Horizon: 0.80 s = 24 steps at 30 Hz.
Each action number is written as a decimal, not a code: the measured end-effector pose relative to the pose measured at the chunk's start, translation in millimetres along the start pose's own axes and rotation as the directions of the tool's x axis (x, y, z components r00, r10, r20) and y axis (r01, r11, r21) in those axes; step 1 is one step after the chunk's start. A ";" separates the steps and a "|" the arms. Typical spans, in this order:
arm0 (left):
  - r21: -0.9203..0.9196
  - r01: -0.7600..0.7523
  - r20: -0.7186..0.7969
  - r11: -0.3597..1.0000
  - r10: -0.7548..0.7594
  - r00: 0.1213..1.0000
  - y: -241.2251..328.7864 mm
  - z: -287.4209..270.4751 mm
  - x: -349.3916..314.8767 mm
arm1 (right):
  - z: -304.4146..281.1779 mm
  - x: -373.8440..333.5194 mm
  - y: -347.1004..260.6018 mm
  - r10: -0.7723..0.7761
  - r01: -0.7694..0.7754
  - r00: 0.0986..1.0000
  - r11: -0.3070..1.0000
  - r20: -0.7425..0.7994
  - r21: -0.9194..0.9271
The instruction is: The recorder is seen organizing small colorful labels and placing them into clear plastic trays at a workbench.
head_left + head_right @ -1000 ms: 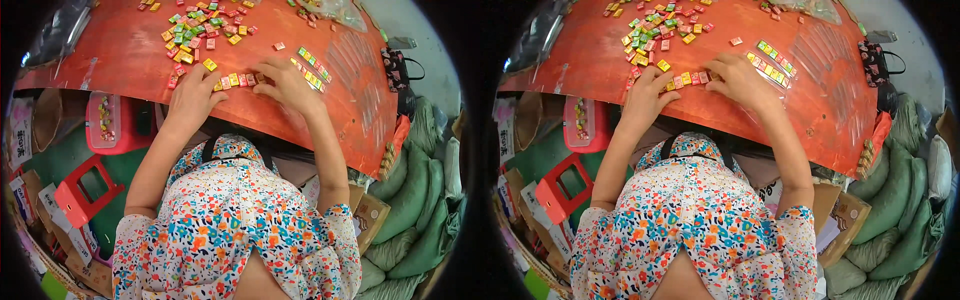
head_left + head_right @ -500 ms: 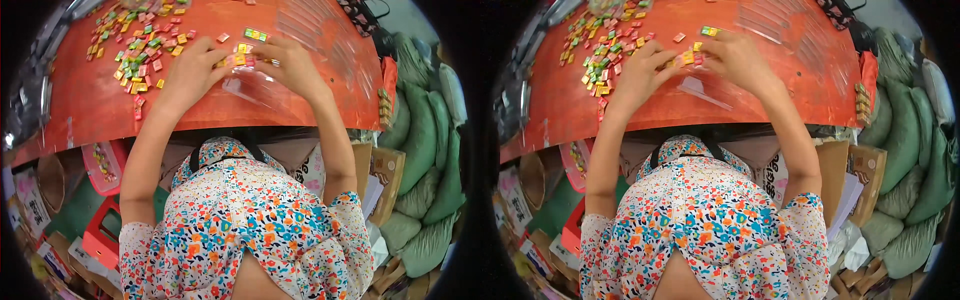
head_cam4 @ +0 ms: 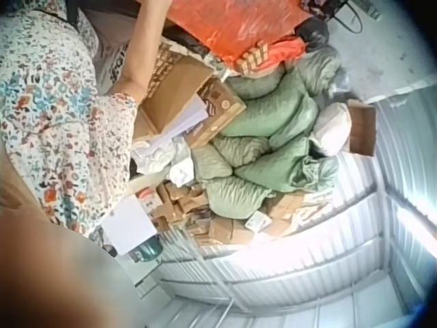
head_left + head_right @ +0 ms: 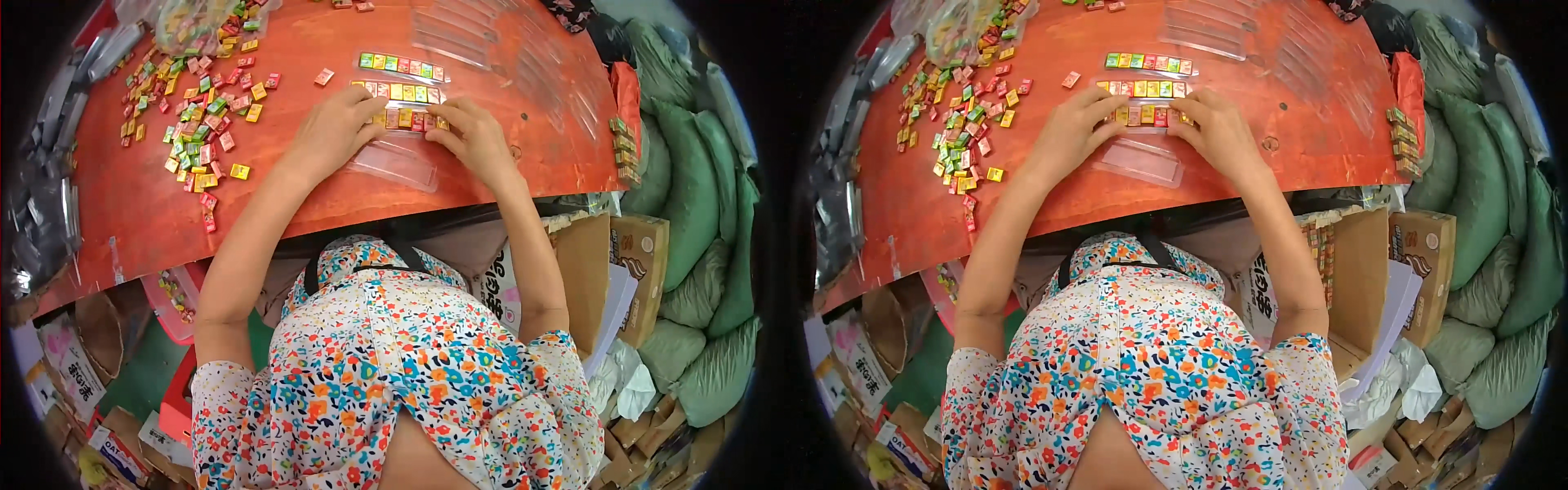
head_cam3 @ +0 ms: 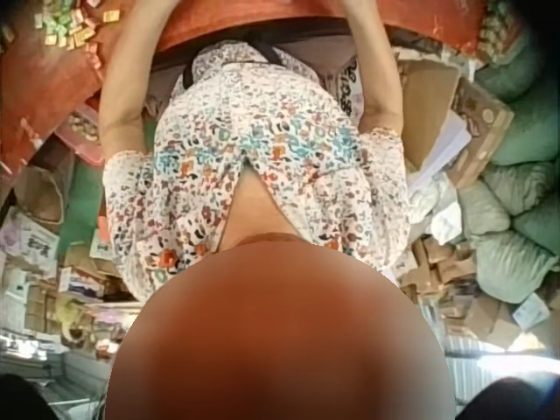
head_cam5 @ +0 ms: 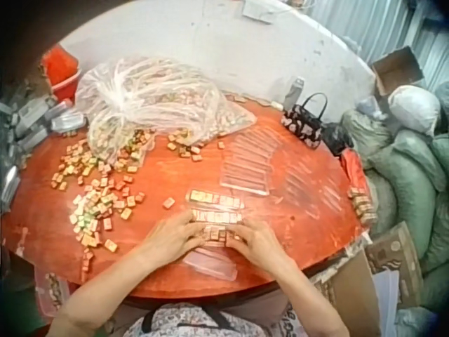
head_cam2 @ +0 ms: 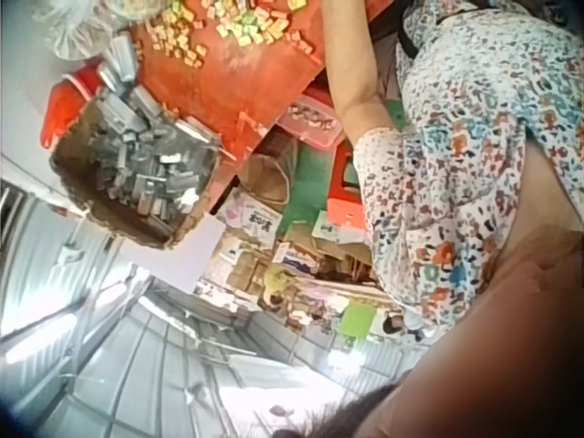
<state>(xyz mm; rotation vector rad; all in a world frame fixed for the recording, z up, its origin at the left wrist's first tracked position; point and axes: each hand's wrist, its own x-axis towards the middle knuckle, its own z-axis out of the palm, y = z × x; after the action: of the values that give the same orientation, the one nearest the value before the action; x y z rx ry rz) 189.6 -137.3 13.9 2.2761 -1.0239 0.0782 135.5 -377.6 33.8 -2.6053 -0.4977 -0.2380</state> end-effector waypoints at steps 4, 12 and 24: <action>0.009 -0.022 -0.123 1.000 0.023 0.992 -3.4 5.6 -18.7 | 0.1 -11.9 3.9 -0.012 0.011 0.997 1.000 -0.078 -0.016; 0.353 -0.132 0.022 0.926 0.133 0.991 17.8 9.9 -22.9 | 17.6 -21.5 -2.3 -0.091 0.092 0.996 0.988 0.014 -0.127; 0.324 -0.073 0.049 0.943 0.060 0.997 21.7 32.1 -26.2 | 23.7 -24.5 -4.0 -0.165 0.216 0.960 0.951 0.225 -0.223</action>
<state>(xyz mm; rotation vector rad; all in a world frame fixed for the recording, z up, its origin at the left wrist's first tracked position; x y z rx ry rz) 150.2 -149.3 -8.2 2.5467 -1.1811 0.2508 113.4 -370.3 8.7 -2.8399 -0.8453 -0.0990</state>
